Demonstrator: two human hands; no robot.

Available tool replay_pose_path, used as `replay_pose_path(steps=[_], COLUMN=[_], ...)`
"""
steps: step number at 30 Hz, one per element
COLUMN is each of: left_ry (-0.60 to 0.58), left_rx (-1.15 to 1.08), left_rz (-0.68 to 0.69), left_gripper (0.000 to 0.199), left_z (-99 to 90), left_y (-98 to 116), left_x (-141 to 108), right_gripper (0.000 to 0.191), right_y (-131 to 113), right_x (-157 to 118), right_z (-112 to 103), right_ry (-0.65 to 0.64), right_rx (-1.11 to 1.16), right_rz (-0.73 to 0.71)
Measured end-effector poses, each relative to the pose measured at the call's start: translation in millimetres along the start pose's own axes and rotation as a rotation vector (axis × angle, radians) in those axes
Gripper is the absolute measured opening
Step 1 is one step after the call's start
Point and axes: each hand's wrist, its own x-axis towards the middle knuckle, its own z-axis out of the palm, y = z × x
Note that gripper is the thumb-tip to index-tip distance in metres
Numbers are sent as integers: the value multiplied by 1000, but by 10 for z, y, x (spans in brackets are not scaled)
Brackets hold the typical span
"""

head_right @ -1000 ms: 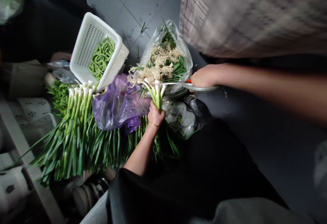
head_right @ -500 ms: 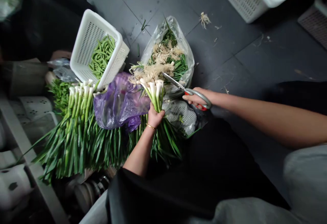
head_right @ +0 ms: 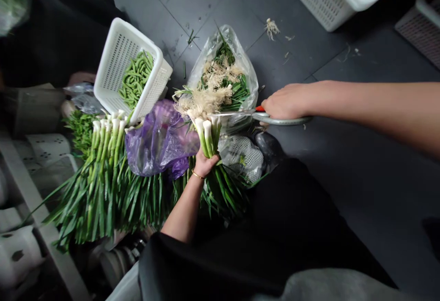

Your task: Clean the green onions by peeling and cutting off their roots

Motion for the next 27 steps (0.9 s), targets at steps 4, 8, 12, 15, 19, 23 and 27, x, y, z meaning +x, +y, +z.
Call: replay_pose_path(steps=[4,8,12,15,19,23,27], left_ry=[-156,-299,-401,-413,-402,-388,-382], left_rx=[-23,-291,-440,-398,-387,-365,-352], left_rz=[1,-76,-133,-175,-200,-216,-200], left_gripper=[31,28,29,29,27,27,25], left_z=[34,-69,-154,-134,-84,-96,-129], left_y=[37,37,51,84,96,46,15], left_x=[-66,-63,-41,-31,-22,-28,-38], right_gripper=[22,15,12,17,28,30,27], right_y=[-9,12,29,5,-85,-114,-34], right_x=[-57,-73,-69,-75,-85,-72,-41], right_z=[-75,84,299,370,436,529,598], right_ry=[11,34,64,26,15,92,116], right_rx=[0,48,130,111,125,94,110], right_rz=[37,-32,-73,-49,-84,3,-7])
